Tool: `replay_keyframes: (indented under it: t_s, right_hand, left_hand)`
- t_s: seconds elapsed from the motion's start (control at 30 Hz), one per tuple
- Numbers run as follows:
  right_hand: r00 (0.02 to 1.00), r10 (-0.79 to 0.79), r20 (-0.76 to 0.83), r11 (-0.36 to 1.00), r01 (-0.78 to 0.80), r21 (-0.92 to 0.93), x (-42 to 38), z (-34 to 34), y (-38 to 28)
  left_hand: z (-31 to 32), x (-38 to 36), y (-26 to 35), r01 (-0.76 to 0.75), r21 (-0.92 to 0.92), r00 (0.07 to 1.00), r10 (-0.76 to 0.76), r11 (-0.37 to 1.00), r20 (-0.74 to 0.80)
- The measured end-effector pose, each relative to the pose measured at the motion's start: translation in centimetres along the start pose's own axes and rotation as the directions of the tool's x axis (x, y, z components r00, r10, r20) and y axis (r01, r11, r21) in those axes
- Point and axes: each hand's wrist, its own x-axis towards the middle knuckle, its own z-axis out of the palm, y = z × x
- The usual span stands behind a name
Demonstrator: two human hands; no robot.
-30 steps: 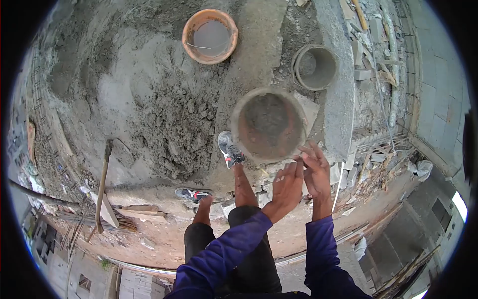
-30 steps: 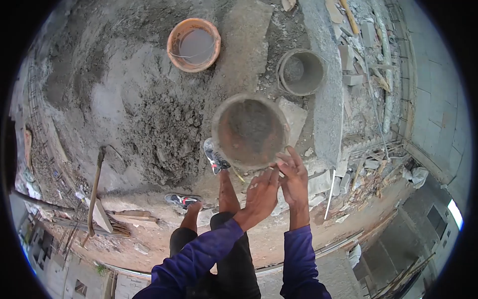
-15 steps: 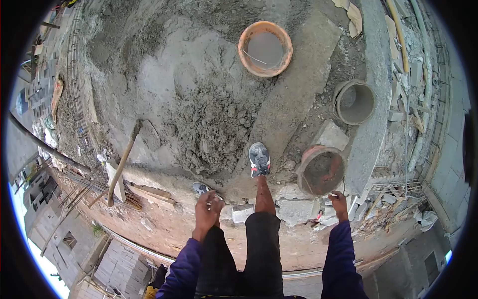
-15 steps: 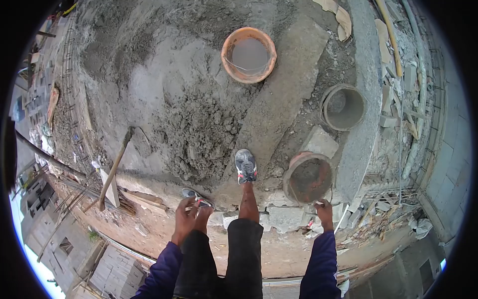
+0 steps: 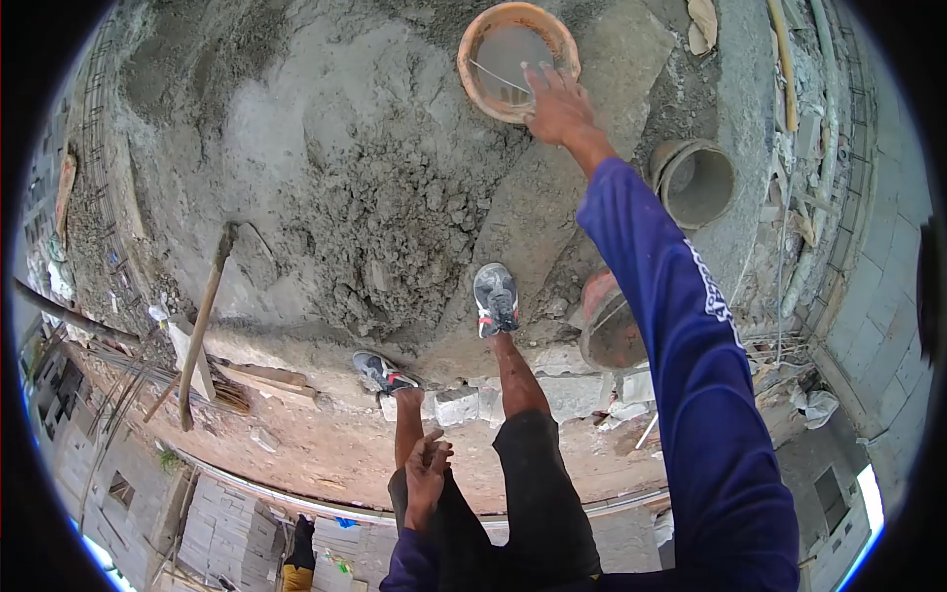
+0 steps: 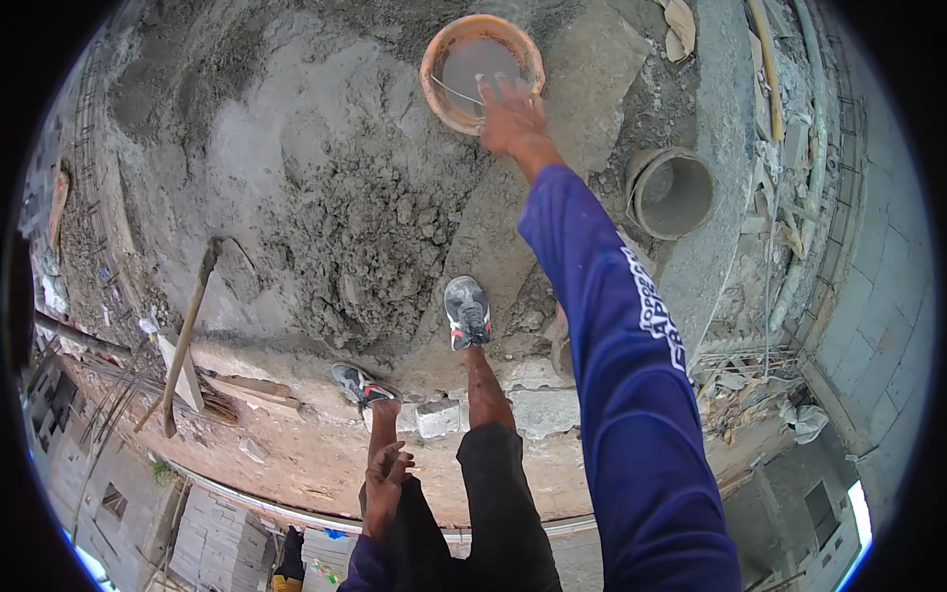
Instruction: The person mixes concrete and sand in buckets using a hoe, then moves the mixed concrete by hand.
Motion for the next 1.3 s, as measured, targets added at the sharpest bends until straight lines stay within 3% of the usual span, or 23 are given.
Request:
replay_keyframes:
  t_s: [0.03,0.1,0.13,0.2,0.23,0.3,0.37,0.5,0.63,0.7,0.77,0.83,0.93,1.0,1.07,1.1,1.17,1.3]
  right_hand:
    - [1.0,0.006,-0.002,1.0,-0.006,-0.017,1.5,0.7,-0.2]
    - [0.948,0.075,0.311,0.995,-0.049,-0.088,3.7,1.1,-0.4]
    - [0.949,0.075,0.306,0.994,-0.046,-0.102,4.4,0.6,-0.1]
    - [0.912,0.082,0.403,0.955,-0.187,0.228,5.6,-0.7,0.7]
    - [0.913,0.078,0.4,0.959,-0.178,0.221,6.1,-2.0,1.4]
    - [0.953,0.088,0.289,0.859,-0.22,0.463,7.1,-5.7,3.1]
    - [0.98,0.09,0.178,0.832,-0.172,0.527,6.6,-7.7,4.8]
    - [0.968,0.103,0.229,0.924,-0.179,0.339,0.4,-14.5,4.4]
    - [0.985,0.085,0.147,0.981,-0.109,0.159,-3.6,-17.2,7.5]
    - [0.991,0.043,0.127,0.962,-0.076,0.261,-4.9,-17.0,8.8]
    - [0.987,-0.089,0.13,0.964,0.053,0.26,-5.1,-14.9,11.9]
    - [0.976,-0.21,-0.06,0.895,0.217,0.389,-5.8,-11.5,14.2]
    - [0.976,-0.211,0.056,0.95,0.191,0.248,-6.2,-9.6,17.8]
    - [0.984,-0.164,0.065,0.972,0.15,0.18,-7.1,-8.2,21.2]
    - [0.986,-0.009,0.164,0.991,-0.013,0.134,-8.6,-8.4,22.6]
    - [0.986,-0.021,0.163,0.991,-0.001,0.134,-9.2,-8.4,23.0]
    - [0.972,0.108,0.208,0.994,-0.104,-0.029,-10.2,-8.2,23.1]
    - [0.948,0.033,0.317,0.983,0.027,-0.182,-11.3,-8.4,20.4]
  left_hand:
    - [0.5,-0.4,0.1,0.015,-0.003,1.0,-0.015,1.0,0.016]
    - [1.2,-1.2,0.0,0.024,-0.034,0.999,-0.023,0.999,0.035]
    - [1.4,-1.4,-0.2,0.034,-0.061,0.999,-0.031,0.998,0.036]
    - [1.6,-1.5,-0.9,0.045,-0.079,0.998,-0.041,0.996,0.05]
    - [1.6,-1.5,-1.3,0.063,-0.088,0.997,-0.059,0.994,0.05]
    - [1.1,-1.4,-2.2,0.077,-0.107,0.997,-0.073,0.991,0.037]
    - [0.1,-1.9,-2.3,0.112,-0.142,0.994,-0.111,0.984,0.017]
    - [-1.9,-2.7,-1.2,0.162,-0.175,0.985,-0.17,0.971,-0.033]
    - [-4.5,-3.0,-1.6,0.147,-0.183,0.986,-0.159,0.972,-0.053]
    - [-5.5,-2.9,-1.2,0.147,-0.133,0.983,-0.16,0.98,-0.093]
    - [-6.3,-2.0,-1.6,0.141,-0.142,0.982,-0.156,0.98,-0.105]
    - [-7.1,-1.6,-1.5,0.14,-0.144,0.983,-0.155,0.98,-0.102]
    - [-9.2,-0.9,-0.8,0.113,-0.133,0.986,-0.128,0.985,-0.108]
    - [-11.4,-0.6,-0.5,0.058,-0.084,0.976,-0.075,0.995,-0.206]
    - [-14.1,-0.6,-0.4,0.0,-0.103,0.959,-0.029,0.995,-0.282]
    - [-15.4,-0.5,-0.5,-0.022,-0.098,0.948,-0.011,0.995,-0.318]
    - [-18.0,-0.6,-0.5,-0.05,-0.09,0.924,0.011,0.995,-0.383]
    - [-24.0,-0.5,-0.1,-0.143,-0.066,0.845,0.087,0.988,-0.527]
